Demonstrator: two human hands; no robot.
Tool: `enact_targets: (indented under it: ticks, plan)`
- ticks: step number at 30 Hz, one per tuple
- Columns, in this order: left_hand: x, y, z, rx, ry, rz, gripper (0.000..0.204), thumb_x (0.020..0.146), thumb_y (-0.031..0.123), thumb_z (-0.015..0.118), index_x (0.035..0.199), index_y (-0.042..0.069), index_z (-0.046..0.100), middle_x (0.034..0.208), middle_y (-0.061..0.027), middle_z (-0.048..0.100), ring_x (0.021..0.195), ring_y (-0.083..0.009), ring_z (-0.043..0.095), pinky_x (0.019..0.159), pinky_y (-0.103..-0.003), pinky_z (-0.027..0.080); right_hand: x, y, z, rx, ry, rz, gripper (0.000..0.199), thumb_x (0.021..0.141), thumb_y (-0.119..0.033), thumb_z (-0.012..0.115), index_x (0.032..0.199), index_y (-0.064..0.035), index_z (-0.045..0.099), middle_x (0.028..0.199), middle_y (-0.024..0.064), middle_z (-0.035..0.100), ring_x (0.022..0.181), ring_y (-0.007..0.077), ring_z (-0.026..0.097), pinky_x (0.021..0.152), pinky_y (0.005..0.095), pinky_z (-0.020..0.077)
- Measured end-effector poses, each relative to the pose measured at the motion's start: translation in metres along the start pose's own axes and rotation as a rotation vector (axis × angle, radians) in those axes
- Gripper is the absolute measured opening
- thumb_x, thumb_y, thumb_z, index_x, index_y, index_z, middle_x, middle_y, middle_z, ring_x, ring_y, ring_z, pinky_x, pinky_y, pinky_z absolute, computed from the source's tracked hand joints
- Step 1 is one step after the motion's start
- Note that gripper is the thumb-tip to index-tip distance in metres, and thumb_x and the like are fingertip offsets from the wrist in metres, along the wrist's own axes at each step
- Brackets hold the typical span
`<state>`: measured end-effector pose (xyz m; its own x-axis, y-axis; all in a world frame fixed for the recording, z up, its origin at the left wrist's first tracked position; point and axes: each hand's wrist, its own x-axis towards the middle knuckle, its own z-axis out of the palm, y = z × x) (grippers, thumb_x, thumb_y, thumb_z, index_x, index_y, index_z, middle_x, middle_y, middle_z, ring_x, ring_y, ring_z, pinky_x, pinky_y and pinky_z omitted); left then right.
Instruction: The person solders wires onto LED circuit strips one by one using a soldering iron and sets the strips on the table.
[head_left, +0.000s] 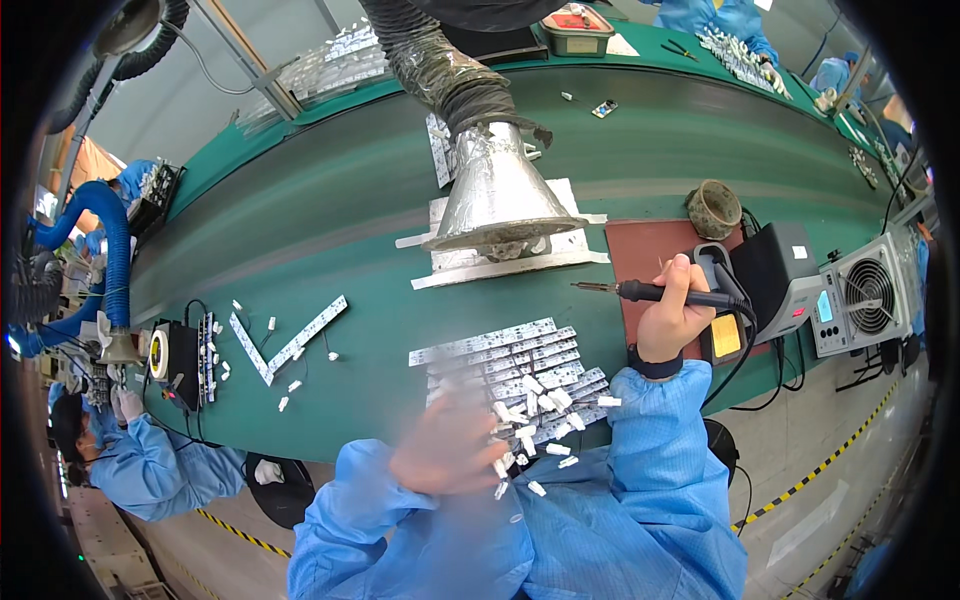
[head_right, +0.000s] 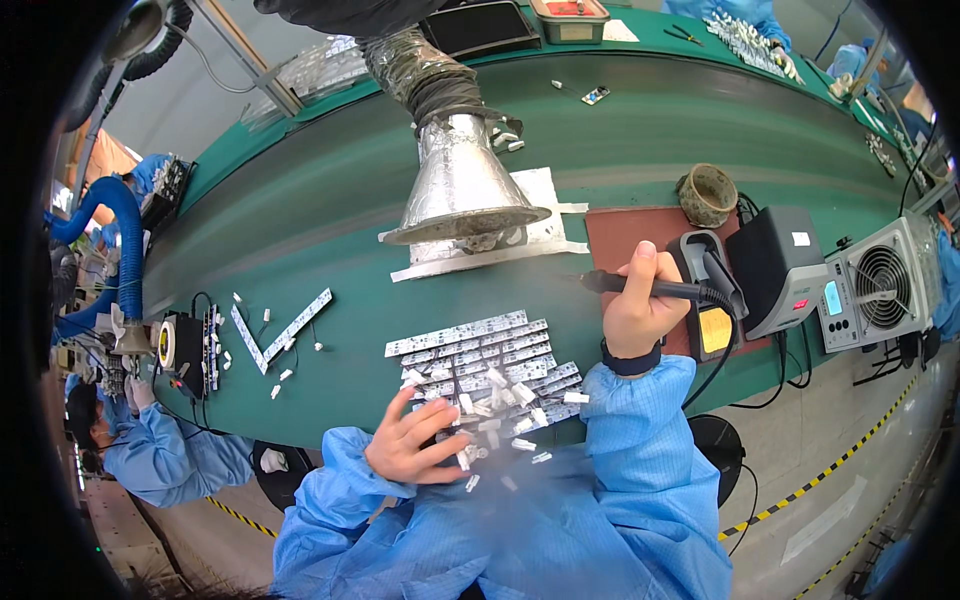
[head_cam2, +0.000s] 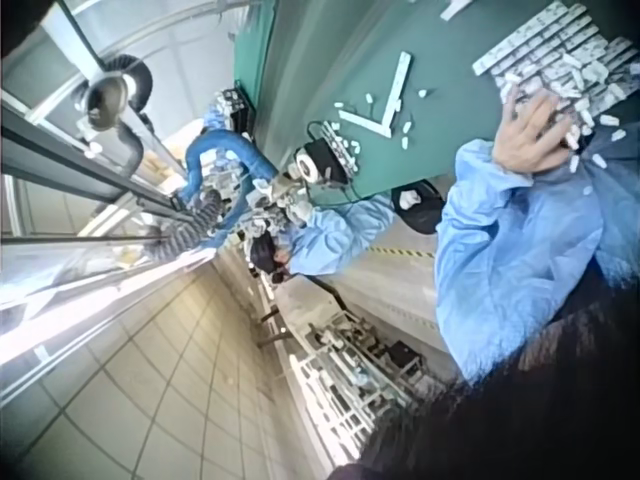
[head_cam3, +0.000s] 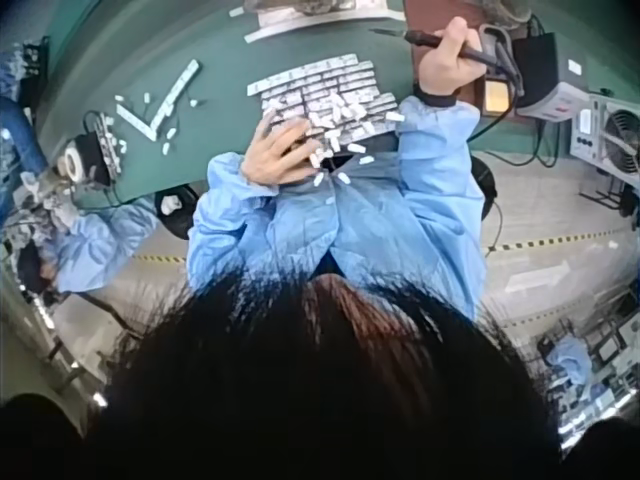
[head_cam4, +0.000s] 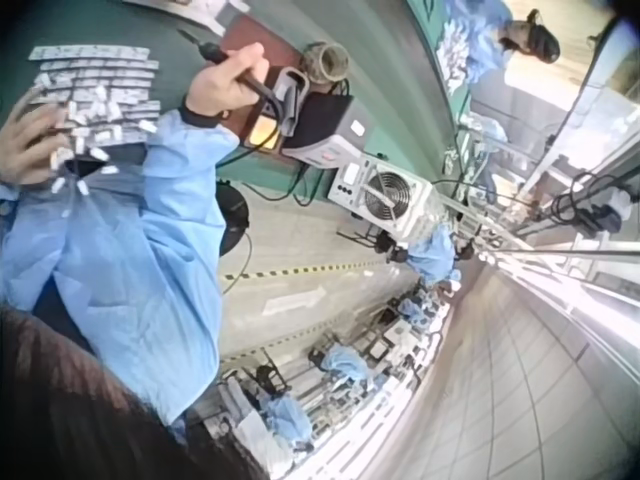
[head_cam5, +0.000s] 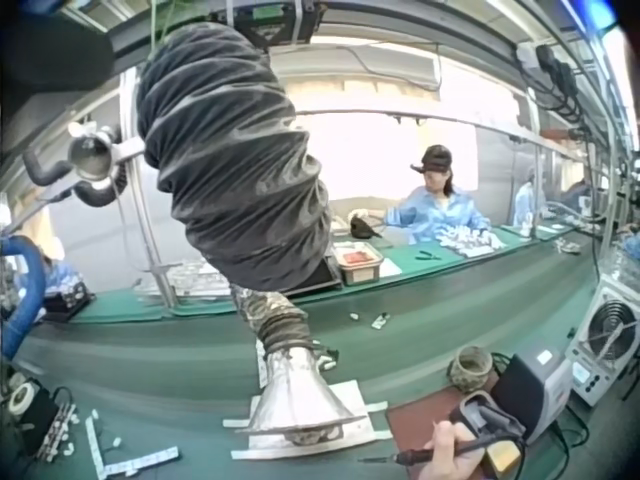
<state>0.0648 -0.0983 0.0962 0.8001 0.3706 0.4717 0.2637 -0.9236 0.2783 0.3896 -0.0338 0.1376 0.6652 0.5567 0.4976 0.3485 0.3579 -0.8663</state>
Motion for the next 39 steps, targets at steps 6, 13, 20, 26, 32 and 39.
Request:
enact_targets:
  ticks: [6,13,20,26,32,39]
  plan:
    - [-0.003,-0.046,-0.027,-0.034,0.375,-0.487,0.032,0.086,0.004,0.067,0.118,0.001,0.065,0.12,-0.0182,0.065,0.107,-0.036,0.063,0.096,-0.045,0.049,0.003,0.001,-0.007,-0.002,0.055,-0.034,0.038,0.104,-0.014,0.057,0.068,-0.003,0.049,0.068,0.0018,0.051,0.066,0.0087,0.044,0.07,0.0282,0.0439]
    - [0.033,-0.113,-0.014,-0.507,-0.233,-0.654,0.044,0.086,0.02,0.08,0.123,0.0,0.067,0.097,-0.0104,0.063,0.09,-0.0206,0.059,0.081,-0.032,0.049,-0.001,0.009,-0.016,-0.033,0.133,-0.085,0.039,0.103,-0.013,0.057,0.066,-0.0035,0.046,0.067,0.0025,0.05,0.064,0.0086,0.043,0.061,0.0268,0.0352]
    - [0.058,-0.129,-0.023,-0.758,-0.212,-0.753,0.018,0.087,0.013,0.076,0.099,-0.002,0.077,0.084,-0.0024,0.062,0.071,-0.0095,0.052,0.064,-0.027,0.041,0.001,-0.019,-0.015,0.06,0.179,-0.199,0.038,0.103,-0.009,0.051,0.067,-0.0039,0.043,0.064,0.0029,0.044,0.061,0.012,0.039,0.059,0.0296,0.0335]
    - [0.072,-0.107,-0.004,-0.815,-0.07,-0.836,0.027,0.088,0.008,0.077,0.112,-0.003,0.069,0.097,-0.0068,0.07,0.09,-0.0113,0.066,0.078,-0.028,0.053,-0.022,-0.047,0.0,-0.036,-0.121,-0.418,0.042,0.102,-0.018,0.049,0.063,-0.0042,0.041,0.054,0.0045,0.038,0.047,0.0118,0.034,0.045,0.0318,0.0212]
    - [0.076,-0.08,0.004,-0.736,-0.03,-0.682,0.035,0.09,0.007,0.075,0.122,-0.002,0.066,0.112,-0.0128,0.072,0.1,-0.0176,0.068,0.087,-0.032,0.055,-0.048,-0.049,0.009,0.072,-0.309,-0.5,0.043,0.1,-0.019,0.055,0.061,-0.0048,0.043,0.048,0.0046,0.037,0.04,0.0164,0.035,0.041,0.0342,0.0229]
    - [0.079,-0.056,-0.003,-0.513,-0.044,-0.517,0.038,0.088,0.001,0.071,0.125,-0.001,0.066,0.097,-0.0156,0.066,0.083,-0.0299,0.066,0.07,-0.035,0.055,-0.075,-0.05,0.002,0.119,-0.351,-0.538,0.037,0.098,-0.015,0.057,0.063,-0.004,0.049,0.048,0.0033,0.039,0.038,0.0151,0.034,0.04,0.033,0.0226]
